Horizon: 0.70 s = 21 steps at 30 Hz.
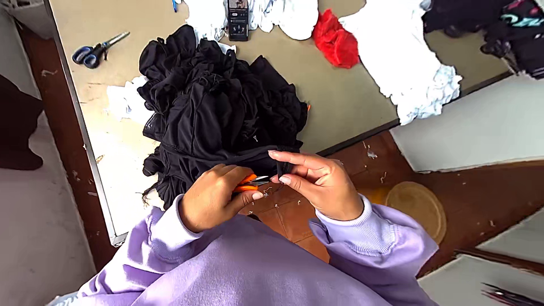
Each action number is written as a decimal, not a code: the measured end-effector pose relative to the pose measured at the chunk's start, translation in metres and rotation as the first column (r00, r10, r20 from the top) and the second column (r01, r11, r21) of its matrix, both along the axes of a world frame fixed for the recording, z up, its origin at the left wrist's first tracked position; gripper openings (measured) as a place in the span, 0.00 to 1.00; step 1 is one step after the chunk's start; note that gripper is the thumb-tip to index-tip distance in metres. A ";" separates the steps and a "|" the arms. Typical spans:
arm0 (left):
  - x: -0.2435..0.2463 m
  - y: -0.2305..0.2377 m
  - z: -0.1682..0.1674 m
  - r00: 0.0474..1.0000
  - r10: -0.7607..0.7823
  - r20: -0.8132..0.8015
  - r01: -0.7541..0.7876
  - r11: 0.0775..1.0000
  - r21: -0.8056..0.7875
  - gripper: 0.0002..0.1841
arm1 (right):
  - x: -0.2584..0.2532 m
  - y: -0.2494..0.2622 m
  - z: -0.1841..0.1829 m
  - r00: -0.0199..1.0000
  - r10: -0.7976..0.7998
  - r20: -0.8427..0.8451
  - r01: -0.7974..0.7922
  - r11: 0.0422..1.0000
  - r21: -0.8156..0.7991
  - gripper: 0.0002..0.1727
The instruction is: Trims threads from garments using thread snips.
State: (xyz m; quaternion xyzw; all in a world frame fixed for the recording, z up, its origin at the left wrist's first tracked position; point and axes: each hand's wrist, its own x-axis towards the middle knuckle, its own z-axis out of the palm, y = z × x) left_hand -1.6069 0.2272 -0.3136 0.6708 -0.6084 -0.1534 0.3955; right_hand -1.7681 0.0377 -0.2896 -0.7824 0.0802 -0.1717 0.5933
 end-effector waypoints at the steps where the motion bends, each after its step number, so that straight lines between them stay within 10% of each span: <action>1: 0.003 -0.007 0.002 1.000 -0.004 -0.004 0.004 1.000 0.019 0.23 | 0.004 -0.007 0.000 0.999 0.026 -0.018 -0.027 0.999 -0.039 0.23; 8: 0.004 -0.035 0.002 0.996 0.092 -0.017 -0.088 0.980 0.177 0.22 | 0.040 -0.052 -0.009 0.964 0.254 -0.080 -0.266 0.941 -0.211 0.22; 21: -0.065 -0.106 0.006 0.850 0.527 -0.012 -0.513 0.833 0.207 0.19 | 0.088 -0.154 -0.029 0.644 0.765 -0.015 -0.765 0.644 0.012 0.24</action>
